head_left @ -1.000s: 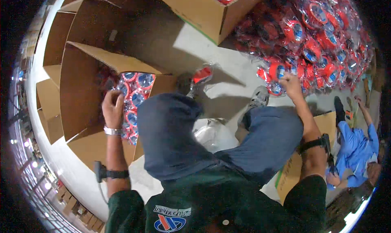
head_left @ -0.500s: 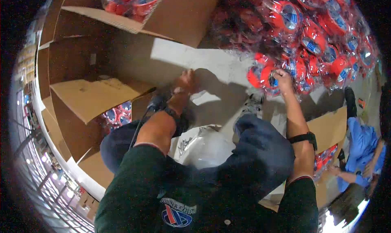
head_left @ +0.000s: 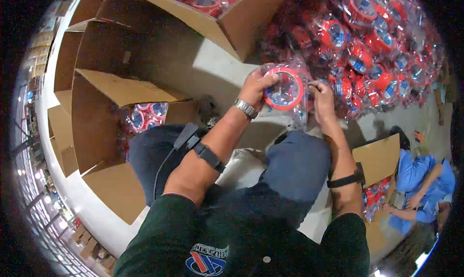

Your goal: Sorting red tape rolls from a large box into smaller boxes or piles on the floor.

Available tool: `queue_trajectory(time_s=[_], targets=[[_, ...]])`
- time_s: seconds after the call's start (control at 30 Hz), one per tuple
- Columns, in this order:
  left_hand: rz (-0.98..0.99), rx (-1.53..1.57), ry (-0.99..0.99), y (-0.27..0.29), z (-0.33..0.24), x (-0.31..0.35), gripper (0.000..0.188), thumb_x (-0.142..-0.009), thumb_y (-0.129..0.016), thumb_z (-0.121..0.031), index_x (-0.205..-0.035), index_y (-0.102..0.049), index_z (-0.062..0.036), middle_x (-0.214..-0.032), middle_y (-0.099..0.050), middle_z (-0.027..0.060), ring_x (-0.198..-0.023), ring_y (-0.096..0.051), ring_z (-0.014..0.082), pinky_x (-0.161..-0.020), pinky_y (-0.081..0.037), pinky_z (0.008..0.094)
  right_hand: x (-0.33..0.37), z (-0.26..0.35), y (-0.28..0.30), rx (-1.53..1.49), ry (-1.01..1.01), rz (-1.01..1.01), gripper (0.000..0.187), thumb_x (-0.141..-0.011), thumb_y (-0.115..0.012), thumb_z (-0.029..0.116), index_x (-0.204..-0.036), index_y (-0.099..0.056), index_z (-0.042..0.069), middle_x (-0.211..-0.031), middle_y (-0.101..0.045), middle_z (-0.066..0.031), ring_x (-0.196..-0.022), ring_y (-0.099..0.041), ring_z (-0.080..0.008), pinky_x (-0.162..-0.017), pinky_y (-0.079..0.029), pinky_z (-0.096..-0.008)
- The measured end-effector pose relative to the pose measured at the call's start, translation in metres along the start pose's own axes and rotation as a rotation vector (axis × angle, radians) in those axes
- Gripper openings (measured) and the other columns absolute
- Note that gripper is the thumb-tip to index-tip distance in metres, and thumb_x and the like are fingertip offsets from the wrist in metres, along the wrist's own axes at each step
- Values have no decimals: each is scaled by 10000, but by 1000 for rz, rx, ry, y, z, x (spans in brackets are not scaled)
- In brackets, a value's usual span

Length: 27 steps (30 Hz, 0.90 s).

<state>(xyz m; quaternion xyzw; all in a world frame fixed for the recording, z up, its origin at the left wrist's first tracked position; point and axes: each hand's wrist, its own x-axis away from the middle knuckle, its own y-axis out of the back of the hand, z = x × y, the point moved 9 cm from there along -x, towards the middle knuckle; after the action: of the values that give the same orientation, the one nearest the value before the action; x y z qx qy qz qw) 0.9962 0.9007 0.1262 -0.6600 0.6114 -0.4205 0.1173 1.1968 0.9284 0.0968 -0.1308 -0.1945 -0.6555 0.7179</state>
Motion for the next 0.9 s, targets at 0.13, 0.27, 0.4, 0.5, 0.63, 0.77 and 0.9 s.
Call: queue_trajectory(time_s=[0.13,0.27,0.4,0.5,0.63,0.77,0.9], targets=[[2,-85,-183,-28,-71,56,427,-770,-649,-172,-1125,-515,25,-1008,-619,88,-869,-597,148,-794,-487,293,68,141,-25,226,379,11,84,-786,-600,25,-851,-631,-18,-993,-610,-81,-879,-567,-142,-786,-434,-262],[60,-256,-340,-43,-166,179,518,-764,-669,-272,-1155,-484,14,-1019,-585,80,-898,-562,134,-805,-459,289,164,212,-100,241,584,175,94,-758,-609,11,-848,-628,-12,-1098,-579,-125,-975,-566,-181,-852,-434,-288],[-22,-102,-414,-24,-213,298,588,-754,-689,-336,-1173,-467,12,-1029,-587,75,-913,-569,133,-792,-463,273,236,227,-166,232,789,311,96,-734,-613,1,-829,-625,15,-1073,-581,-131,-984,-560,-221,-877,-420,-318],[-173,-282,-396,19,-208,369,654,-751,-687,-364,-1230,-435,3,-1130,-558,90,-1020,-549,152,-874,-448,309,291,212,-230,235,812,442,128,-686,-630,-14,-809,-623,21,-1006,-575,-127,-968,-551,-239,-855,-428,-329],[-321,-448,-488,59,-196,437,618,-756,-699,-352,-1205,-445,-11,-1160,-519,88,-1085,-492,156,-938,-401,325,343,179,-289,176,701,680,109,-700,-631,-7,-806,-615,14,-1021,-574,-124,-971,-553,-228,-853,-429,-320],[-412,-571,-368,95,-181,458,596,-764,-694,-327,-1200,-446,-4,-1125,-531,85,-1054,-503,150,-923,-409,311,349,154,-303,208,575,837,92,-726,-615,0,-817,-607,8,-1057,-585,-126,-965,-565,-209,-855,-436,-313],[-510,-447,-365,112,-180,458,625,-763,-696,-403,-1189,-461,-10,-1102,-553,63,-1034,-516,149,-908,-415,303,330,183,-291,-42,415,725,50,-811,-571,17,-839,-612,23,-1080,-606,-114,-956,-573,-184,-833,-456,-327]])
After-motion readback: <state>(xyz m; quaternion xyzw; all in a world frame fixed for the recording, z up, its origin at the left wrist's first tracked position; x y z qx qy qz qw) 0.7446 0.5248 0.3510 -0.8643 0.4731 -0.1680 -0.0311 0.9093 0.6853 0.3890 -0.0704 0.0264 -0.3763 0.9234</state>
